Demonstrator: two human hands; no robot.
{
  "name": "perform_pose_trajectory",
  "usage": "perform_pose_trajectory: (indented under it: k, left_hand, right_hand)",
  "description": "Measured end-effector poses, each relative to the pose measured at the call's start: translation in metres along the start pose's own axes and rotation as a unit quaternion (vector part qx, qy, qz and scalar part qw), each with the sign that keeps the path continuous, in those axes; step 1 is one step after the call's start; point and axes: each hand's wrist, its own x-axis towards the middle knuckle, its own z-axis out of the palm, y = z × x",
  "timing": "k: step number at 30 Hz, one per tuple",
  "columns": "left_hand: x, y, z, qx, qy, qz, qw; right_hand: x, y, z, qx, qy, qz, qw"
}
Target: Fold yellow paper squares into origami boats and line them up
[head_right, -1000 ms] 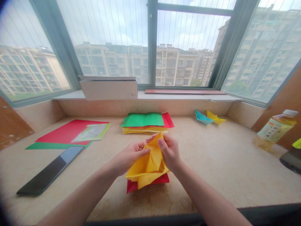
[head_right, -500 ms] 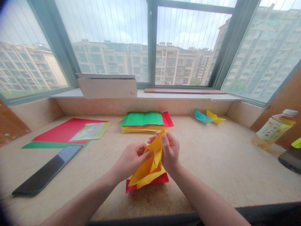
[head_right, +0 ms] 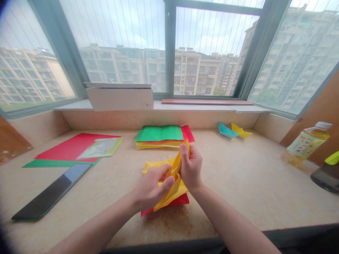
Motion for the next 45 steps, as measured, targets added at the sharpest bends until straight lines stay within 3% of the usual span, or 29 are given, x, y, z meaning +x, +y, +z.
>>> perform_pose_trajectory:
  k: [4,10,16,18,25,32,37,41,45]
  left_hand:
    - [0.003,-0.006,0.007,-0.045,0.023,-0.061,0.997]
    - [0.015,-0.015,0.007,-0.26,-0.005,-0.104,0.96]
    - [0.02,-0.014,-0.009,-0.367,0.009,-0.165,0.916]
    - [0.02,-0.014,-0.013,-0.375,0.018,-0.177,0.91]
    - [0.019,-0.016,-0.01,-0.391,-0.002,-0.191,0.9]
    - [0.018,-0.02,-0.013,-0.33,0.002,-0.175,0.928]
    - [0.017,-0.024,-0.017,-0.19,0.012,-0.127,0.973]
    - [0.017,-0.025,-0.021,-0.081,0.013,-0.08,0.993]
    - [0.017,-0.027,-0.025,-0.113,-0.039,-0.096,0.988]
  right_hand:
    - [0.003,-0.002,0.0,-0.042,0.016,-0.025,0.999]
    - [0.01,-0.001,-0.002,0.013,-0.008,-0.013,1.0]
    - [0.017,0.002,-0.01,0.053,-0.223,0.041,0.973]
    - [0.017,0.003,-0.012,0.042,-0.263,0.051,0.963]
    - [0.011,-0.002,-0.011,0.055,-0.228,0.045,0.971]
    - [0.008,0.0,-0.01,0.111,-0.242,0.082,0.96]
    - [0.011,0.004,-0.011,0.142,-0.299,0.112,0.937]
    - [0.012,0.005,-0.013,0.162,-0.278,0.097,0.942]
    - [0.014,0.006,-0.015,0.171,-0.248,0.079,0.95]
